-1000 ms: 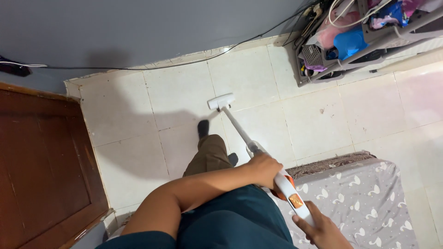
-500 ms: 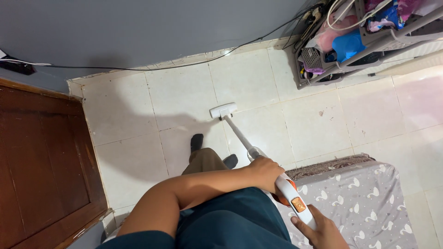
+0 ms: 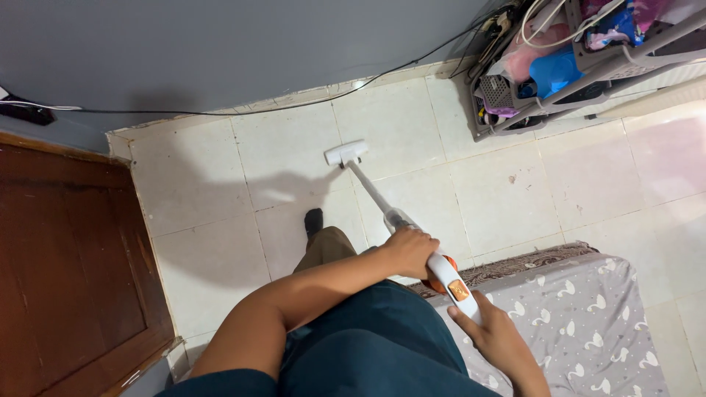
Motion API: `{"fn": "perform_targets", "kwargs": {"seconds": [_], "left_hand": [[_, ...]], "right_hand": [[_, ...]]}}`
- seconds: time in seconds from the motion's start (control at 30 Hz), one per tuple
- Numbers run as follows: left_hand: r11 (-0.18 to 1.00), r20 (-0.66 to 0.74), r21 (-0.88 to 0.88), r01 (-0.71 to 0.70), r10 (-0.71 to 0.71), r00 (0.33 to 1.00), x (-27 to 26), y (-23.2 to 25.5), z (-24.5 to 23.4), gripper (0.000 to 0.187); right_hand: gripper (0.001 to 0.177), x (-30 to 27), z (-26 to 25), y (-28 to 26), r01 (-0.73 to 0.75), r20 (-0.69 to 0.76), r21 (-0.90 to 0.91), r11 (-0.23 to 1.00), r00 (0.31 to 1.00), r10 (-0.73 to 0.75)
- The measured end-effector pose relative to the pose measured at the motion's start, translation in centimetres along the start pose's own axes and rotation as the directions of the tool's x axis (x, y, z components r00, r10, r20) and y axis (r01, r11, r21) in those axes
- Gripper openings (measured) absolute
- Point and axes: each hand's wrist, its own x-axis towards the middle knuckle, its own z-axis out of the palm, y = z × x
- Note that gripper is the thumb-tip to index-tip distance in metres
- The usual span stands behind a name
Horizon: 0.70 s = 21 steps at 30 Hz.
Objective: Using a spray mop to clean the tiled floor in a bedroom area.
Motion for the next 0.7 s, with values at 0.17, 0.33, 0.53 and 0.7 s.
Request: {"fn": "perform_targets", "kwargs": {"seconds": [0.17, 0.33, 0.53, 0.7], "left_hand": [[0.998, 0.005, -0.062, 0.010, -0.010, 1.000, 0.3, -4.3, -0.9, 0.071], [0.998, -0.071, -0.032, -0.051, 0.049, 0.996, 0.9, -9.2, -1.8, 0.047], [0.994, -0.052, -0.104, -0.016, 0.011, 0.999, 0.9, -14.4, -4.4, 0.060], [0.993, 0.055, -0.071, 0.097, -0.094, 0.994, 1.2, -17.3, -6.2, 0.074]], "right_hand": [[0.045, 1.9, 0.8, -3.5, 0.040, -0.007, 0.025, 0.999, 0.999, -0.040], [0.041, 4.5, 1.8, -6.7, 0.110, -0.048, 0.039, 0.993, 0.993, -0.108], [0.047, 6.9, 2.0, -11.7, 0.115, -0.009, 0.067, 0.991, 0.993, -0.114], [0.051, 10.2, 3.3, -12.7, 0.177, -0.089, 0.109, 0.978, 0.982, -0.168]]}}
